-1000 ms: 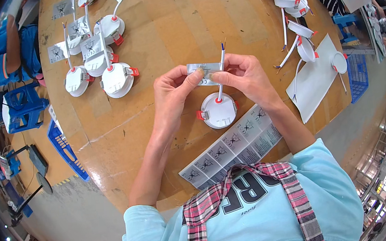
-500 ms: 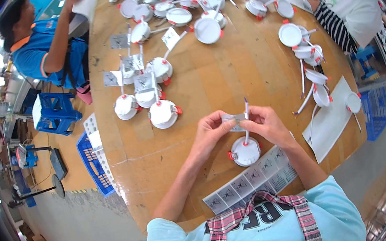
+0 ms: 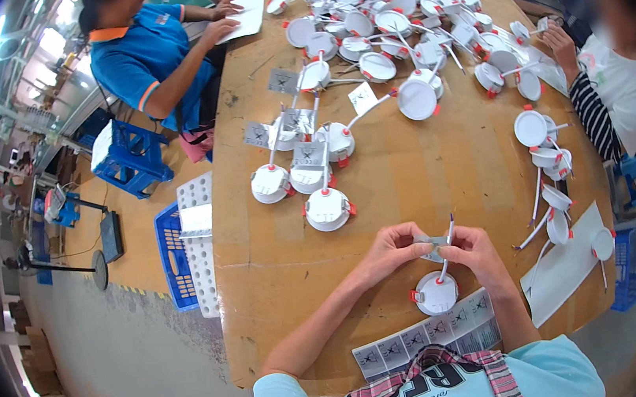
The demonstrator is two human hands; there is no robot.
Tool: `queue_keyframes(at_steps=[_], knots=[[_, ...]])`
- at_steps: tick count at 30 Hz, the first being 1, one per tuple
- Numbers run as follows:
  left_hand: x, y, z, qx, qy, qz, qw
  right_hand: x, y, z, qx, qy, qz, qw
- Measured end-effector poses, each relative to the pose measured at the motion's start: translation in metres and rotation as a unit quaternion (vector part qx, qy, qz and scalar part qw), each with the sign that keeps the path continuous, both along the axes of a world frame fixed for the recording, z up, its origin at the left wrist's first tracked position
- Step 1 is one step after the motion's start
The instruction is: Manually attaching labels and tags to circular electronic light components on an assembly line.
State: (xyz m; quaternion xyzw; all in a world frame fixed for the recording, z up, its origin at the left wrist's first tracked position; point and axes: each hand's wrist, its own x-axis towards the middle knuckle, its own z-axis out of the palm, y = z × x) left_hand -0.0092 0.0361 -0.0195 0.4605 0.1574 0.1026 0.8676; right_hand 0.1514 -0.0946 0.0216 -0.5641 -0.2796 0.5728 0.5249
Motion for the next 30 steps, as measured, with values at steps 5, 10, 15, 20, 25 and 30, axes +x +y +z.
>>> queue_keyframes(at_steps=[5, 10, 15, 20, 25, 30], knots=[[-0.0015, 0.0012, -0.0004, 0.006, -0.005, 0.002, 1.000, -0.0020, 0.0023, 0.0053, -0.003, 0.007, 0.001, 1.000], [-0.0010, 0.0016, 0.0032, 0.021, -0.005, -0.019, 1.000, -0.0010, 0.0001, 0.0036, 0.000, 0.006, 0.017, 1.000], [-0.0001, -0.0008, 0.0033, 0.031, -0.005, -0.013, 0.999, -0.0013, -0.0019, -0.0010, -0.001, 0.007, 0.018, 1.000], [-0.0002, -0.0018, 0.0055, 0.044, -0.007, -0.016, 0.999, -0.0008, -0.0025, 0.0018, 0.006, -0.016, 0.022, 1.000], [0.0024, 0.0033, 0.0059, 0.058, -0.009, -0.015, 0.998, 0.0005, 0.0021, 0.0014, 0.009, 0.008, 0.007, 1.000], [0.0013, 0.0024, 0.0014, 0.045, -0.010, -0.029, 0.999, 0.0011, 0.0008, -0.0019, 0.022, 0.009, 0.006, 1.000]])
